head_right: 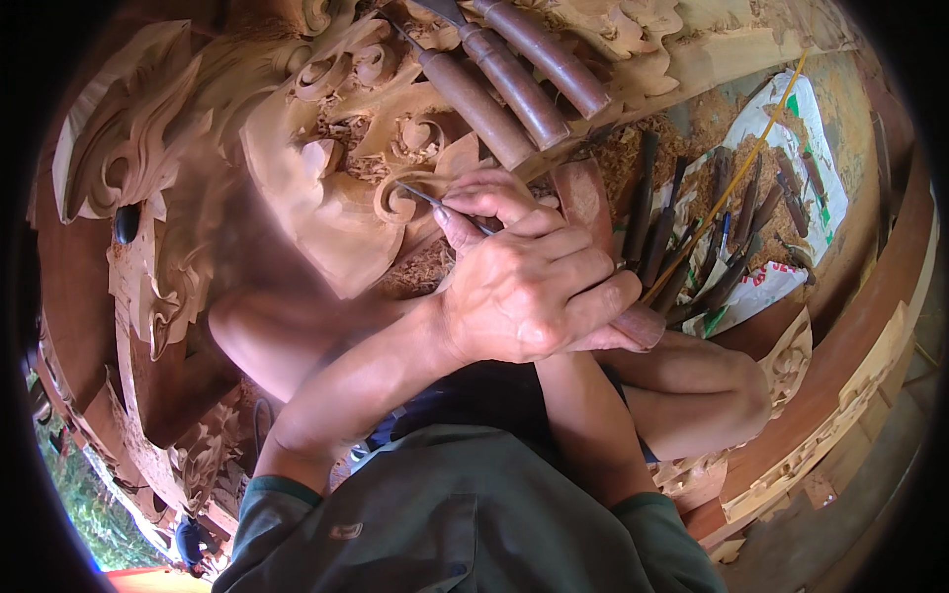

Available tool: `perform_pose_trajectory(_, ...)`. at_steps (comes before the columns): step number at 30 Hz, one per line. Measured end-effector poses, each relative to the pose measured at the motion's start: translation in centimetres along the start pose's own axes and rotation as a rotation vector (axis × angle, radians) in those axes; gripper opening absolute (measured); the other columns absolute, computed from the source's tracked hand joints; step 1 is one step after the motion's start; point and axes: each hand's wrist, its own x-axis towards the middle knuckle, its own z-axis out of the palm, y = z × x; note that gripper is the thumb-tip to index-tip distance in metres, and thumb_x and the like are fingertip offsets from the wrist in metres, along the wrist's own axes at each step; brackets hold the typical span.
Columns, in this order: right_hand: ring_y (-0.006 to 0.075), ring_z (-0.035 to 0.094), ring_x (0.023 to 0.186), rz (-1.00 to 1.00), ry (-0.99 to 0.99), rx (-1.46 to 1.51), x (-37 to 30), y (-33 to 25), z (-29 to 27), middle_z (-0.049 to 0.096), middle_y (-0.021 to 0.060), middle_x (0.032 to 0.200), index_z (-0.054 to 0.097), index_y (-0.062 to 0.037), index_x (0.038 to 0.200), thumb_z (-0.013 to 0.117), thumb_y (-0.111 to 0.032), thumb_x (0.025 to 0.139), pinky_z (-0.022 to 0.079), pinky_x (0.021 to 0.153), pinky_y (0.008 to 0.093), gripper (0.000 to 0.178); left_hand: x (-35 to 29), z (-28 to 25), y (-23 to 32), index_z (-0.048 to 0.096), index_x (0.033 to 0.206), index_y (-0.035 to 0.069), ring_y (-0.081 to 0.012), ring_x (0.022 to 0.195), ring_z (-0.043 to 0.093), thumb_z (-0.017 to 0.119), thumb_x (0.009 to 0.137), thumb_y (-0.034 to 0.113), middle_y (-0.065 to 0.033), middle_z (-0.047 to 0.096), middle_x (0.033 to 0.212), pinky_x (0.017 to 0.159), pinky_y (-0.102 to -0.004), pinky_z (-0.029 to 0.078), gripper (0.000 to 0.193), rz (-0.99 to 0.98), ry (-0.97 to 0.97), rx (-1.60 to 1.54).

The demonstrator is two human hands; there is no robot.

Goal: The person carves a wooden panel using a chisel and mallet, shaping ornate floral patterns. They periodically switch to a smaller carving knife for finer details and clear away wood shavings by hand.

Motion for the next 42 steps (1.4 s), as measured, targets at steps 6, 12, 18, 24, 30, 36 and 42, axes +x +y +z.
perform_pose_trajectory(6, 0.0327, 0.061, 0.112, -0.142, 0.015, 0.040, 0.5, 1.1, 0.0, 0.065, 0.0141, 0.112, 0.063, -0.0001, 0.110, 0.077, 0.000, 0.080, 0.049, 0.101, 0.0458, 0.033, -0.3, -0.3, 0.2, 0.070, 0.103, 0.005, -0.0230, 0.078, 0.064, 0.068, 0.079, 0.041, -0.0037, 0.059, 0.078, 0.074, -0.0363, 0.049, 0.043, -0.009, 0.006, 0.026)
perform_pose_trajectory(12, 0.0323, 0.063, 0.105, -0.276, 0.118, -0.032, 0.2, 1.0, 1.4, 0.065, 0.0151, 0.108, 0.060, -0.0012, 0.111, 0.080, -0.001, 0.079, 0.049, 0.100, 0.0488, 0.038, -0.1, -1.7, 0.7, 0.069, 0.103, 0.005, -0.0230, 0.078, 0.064, 0.070, 0.082, 0.044, -0.0046, 0.059, 0.079, 0.069, -0.0357, 0.047, 0.044, 0.054, -0.066, 0.011)
perform_pose_trajectory(18, 0.0322, 0.060, 0.113, -0.105, 0.212, -0.014, 0.2, -0.1, 2.6, 0.062, 0.0156, 0.115, 0.059, 0.0008, 0.114, 0.077, -0.005, 0.084, 0.045, 0.105, 0.0479, 0.036, 0.6, -1.1, 0.2, 0.068, 0.102, 0.004, -0.0219, 0.076, 0.064, 0.071, 0.083, 0.047, -0.0051, 0.059, 0.079, 0.069, -0.0347, 0.047, 0.048, 0.050, -0.048, -0.097)
perform_pose_trajectory(24, 0.0344, 0.059, 0.117, -0.021, 0.042, 0.106, 0.2, -1.1, 1.0, 0.062, 0.0176, 0.118, 0.059, 0.0018, 0.115, 0.073, 0.003, 0.087, 0.047, 0.105, 0.0471, 0.031, 0.7, -1.9, 0.4, 0.068, 0.100, 0.004, -0.0227, 0.074, 0.064, 0.072, 0.083, 0.050, -0.0054, 0.060, 0.078, 0.068, -0.0364, 0.048, 0.049, -0.027, -0.013, -0.074)
perform_pose_trajectory(30, 0.0341, 0.060, 0.118, -0.190, 0.029, -0.018, 0.5, 1.0, 0.6, 0.062, 0.0183, 0.121, 0.060, -0.0007, 0.117, 0.072, 0.000, 0.089, 0.049, 0.103, 0.0435, 0.030, -0.1, -0.6, 0.3, 0.066, 0.089, 0.007, -0.0228, 0.074, 0.061, 0.068, 0.086, 0.049, -0.0046, 0.059, 0.077, 0.069, -0.0367, 0.047, 0.041, 0.000, 0.045, -0.036)
perform_pose_trajectory(36, 0.0345, 0.068, 0.092, -0.261, 0.322, -0.107, -0.6, -0.2, 4.1, 0.071, 0.0152, 0.092, 0.067, 0.0010, 0.097, 0.082, -0.005, 0.077, 0.055, 0.089, 0.0497, 0.026, -2.6, -2.0, 0.3, 0.066, 0.089, 0.008, -0.0187, 0.073, 0.060, 0.070, 0.080, 0.046, -0.0013, 0.057, 0.076, 0.068, -0.0331, 0.046, 0.039, 0.269, -0.078, 0.017)
perform_pose_trajectory(42, 0.0355, 0.068, 0.093, -0.269, 0.356, -0.164, -0.4, 0.0, 3.8, 0.072, 0.0163, 0.093, 0.066, 0.0022, 0.099, 0.081, -0.008, 0.080, 0.054, 0.092, 0.0499, 0.026, -2.9, -1.4, -0.3, 0.064, 0.085, 0.010, -0.0190, 0.072, 0.061, 0.070, 0.079, 0.049, -0.0013, 0.058, 0.075, 0.067, -0.0333, 0.047, 0.040, 0.276, -0.114, -0.069)
